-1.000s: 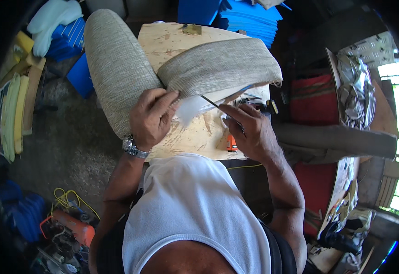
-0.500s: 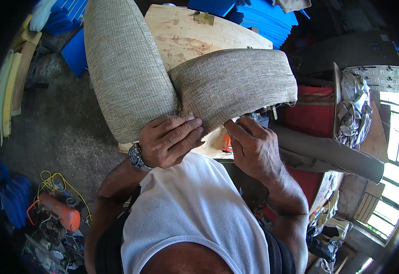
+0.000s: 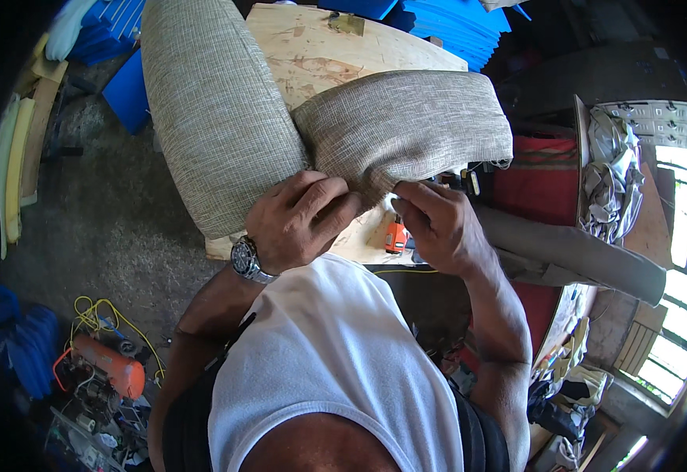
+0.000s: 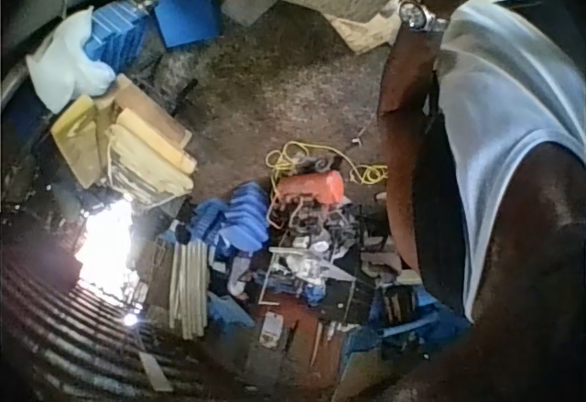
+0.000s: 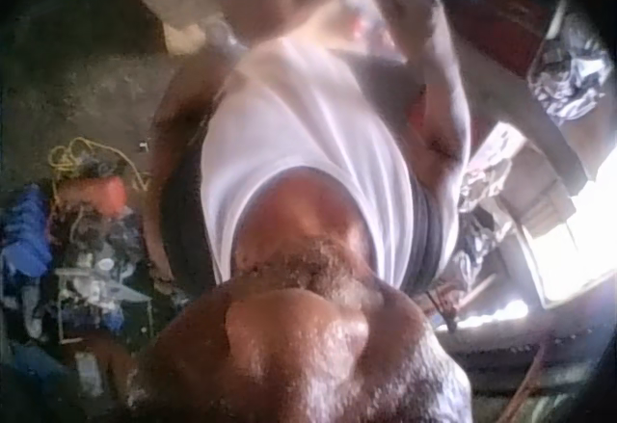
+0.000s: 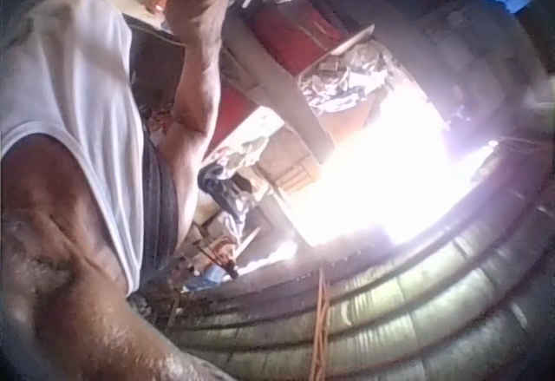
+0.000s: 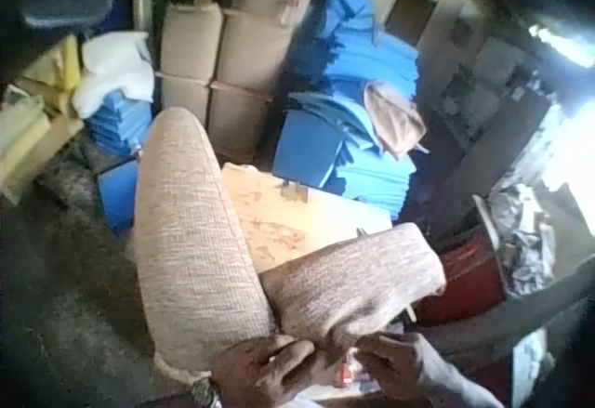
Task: Upholster a chair by attaching fabric and padding to the frame using a staple gun and scissors.
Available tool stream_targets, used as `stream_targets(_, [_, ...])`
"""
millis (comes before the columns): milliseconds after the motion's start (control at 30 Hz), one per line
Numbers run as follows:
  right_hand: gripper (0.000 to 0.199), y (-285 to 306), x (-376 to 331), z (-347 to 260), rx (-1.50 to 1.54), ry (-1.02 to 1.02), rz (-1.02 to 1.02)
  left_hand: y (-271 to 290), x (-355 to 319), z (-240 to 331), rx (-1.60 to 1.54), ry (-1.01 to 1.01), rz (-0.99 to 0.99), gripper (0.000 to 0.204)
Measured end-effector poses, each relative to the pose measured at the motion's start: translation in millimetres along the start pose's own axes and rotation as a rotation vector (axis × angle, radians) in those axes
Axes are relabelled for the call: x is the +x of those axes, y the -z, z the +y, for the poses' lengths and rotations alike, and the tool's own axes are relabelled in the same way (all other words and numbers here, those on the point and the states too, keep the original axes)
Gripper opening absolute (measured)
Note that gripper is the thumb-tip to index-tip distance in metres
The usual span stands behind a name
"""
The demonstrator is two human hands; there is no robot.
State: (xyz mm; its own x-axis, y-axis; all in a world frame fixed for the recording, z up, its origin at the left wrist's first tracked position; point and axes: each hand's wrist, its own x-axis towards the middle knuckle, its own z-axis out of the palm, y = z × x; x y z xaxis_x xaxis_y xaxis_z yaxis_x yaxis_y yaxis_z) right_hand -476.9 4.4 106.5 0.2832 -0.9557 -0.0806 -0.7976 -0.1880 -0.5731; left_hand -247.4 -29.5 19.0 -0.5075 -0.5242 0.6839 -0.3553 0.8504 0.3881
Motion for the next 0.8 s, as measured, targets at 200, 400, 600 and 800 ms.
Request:
stream_targets(200, [0.039, -5.1, -32.2, -9.0, -0.047, -0.031, 0.075, 0.6, -10.2, 3.7, -0.047, -0.020, 0.076, 0.027])
stream_targets(400, [0.036, 23.4, -9.5, 4.2, -0.068, 0.068, -0.149, 2.5, -12.5, 2.0, 0.001, -0.120, 0.120, 0.026])
stream_targets(600, [0.032, 52.9, 41.6, 1.5, -0.179, 0.209, -0.351, -3.7, -8.0, 2.1, 0.043, -0.121, 0.104, 0.024])
stream_targets(800, [0.024, 30.5, 16.8, 23.1, 0.098, -0.192, -0.262, 3.3, -11.9, -0.1, 0.035, -0.157, 0.054, 0.019])
